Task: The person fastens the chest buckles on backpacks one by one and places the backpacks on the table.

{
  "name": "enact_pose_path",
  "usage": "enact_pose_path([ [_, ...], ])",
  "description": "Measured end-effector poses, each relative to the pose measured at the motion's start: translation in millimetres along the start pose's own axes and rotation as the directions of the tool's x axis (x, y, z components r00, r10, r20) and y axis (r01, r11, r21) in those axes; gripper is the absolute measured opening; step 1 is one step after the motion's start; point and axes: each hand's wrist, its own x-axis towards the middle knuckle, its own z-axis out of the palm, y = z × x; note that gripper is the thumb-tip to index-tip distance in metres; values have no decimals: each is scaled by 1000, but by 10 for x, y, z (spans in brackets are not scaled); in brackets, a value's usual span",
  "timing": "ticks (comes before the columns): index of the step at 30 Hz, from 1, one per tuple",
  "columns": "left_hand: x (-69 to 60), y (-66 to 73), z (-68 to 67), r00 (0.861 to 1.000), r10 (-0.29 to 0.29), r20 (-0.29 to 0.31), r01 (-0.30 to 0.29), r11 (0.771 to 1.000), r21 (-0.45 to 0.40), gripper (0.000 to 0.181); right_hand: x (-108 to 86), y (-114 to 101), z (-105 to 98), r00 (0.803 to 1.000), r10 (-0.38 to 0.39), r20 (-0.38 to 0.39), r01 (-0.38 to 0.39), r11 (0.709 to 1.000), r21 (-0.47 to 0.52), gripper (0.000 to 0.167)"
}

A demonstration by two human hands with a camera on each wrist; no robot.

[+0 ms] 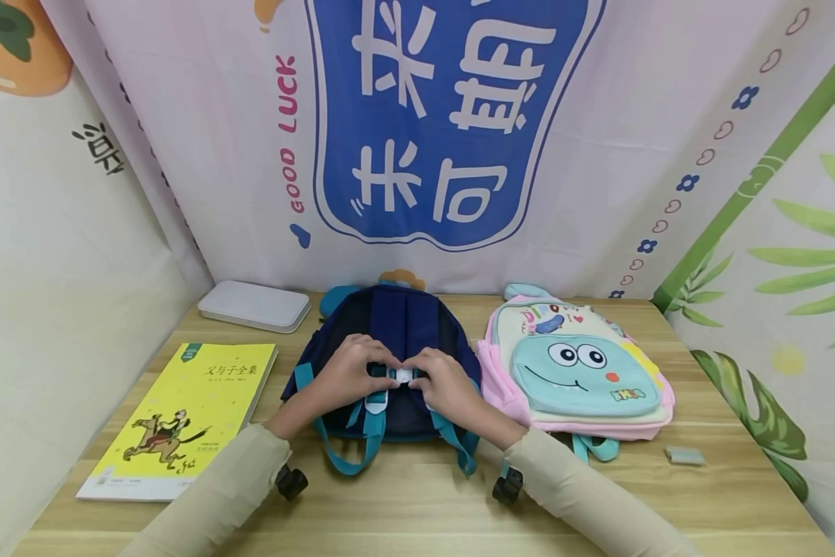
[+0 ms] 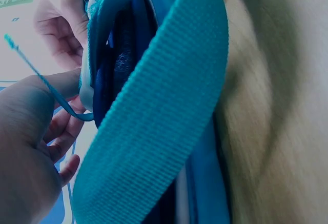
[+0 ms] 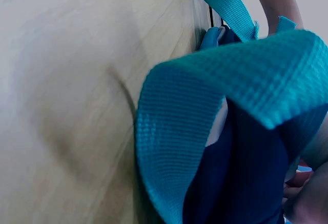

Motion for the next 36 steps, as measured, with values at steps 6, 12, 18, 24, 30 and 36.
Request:
enact_pose_path([
  [6,2,25,-14,999,-27,23,26,999,33,21,-11,10,-21,1000,-10,29,11,999,-39,25],
  [12,-5,43,-12,998,-52,30,51,997,51,20,-23,6,-52,999,-23,45,25,998,-53,26],
  [18,0,81,-6,998,-63,20,62,996,63,18,-26,3,-99,998,-25,64,28,998,-49,28],
  [24,48,161,-9,997,-72,4,72,996,56,18,-35,46,-185,996,-50,74,55,996,-67,29],
  [30,146,249,21,998,-63,-4,64,997,38,21,-51,101,-340,993,-61,96,72,991,-109,31],
  [36,271,341,104,999,-51,-8,51,998,43,25,-116,162,-554,989,-37,143,58,988,-140,34],
])
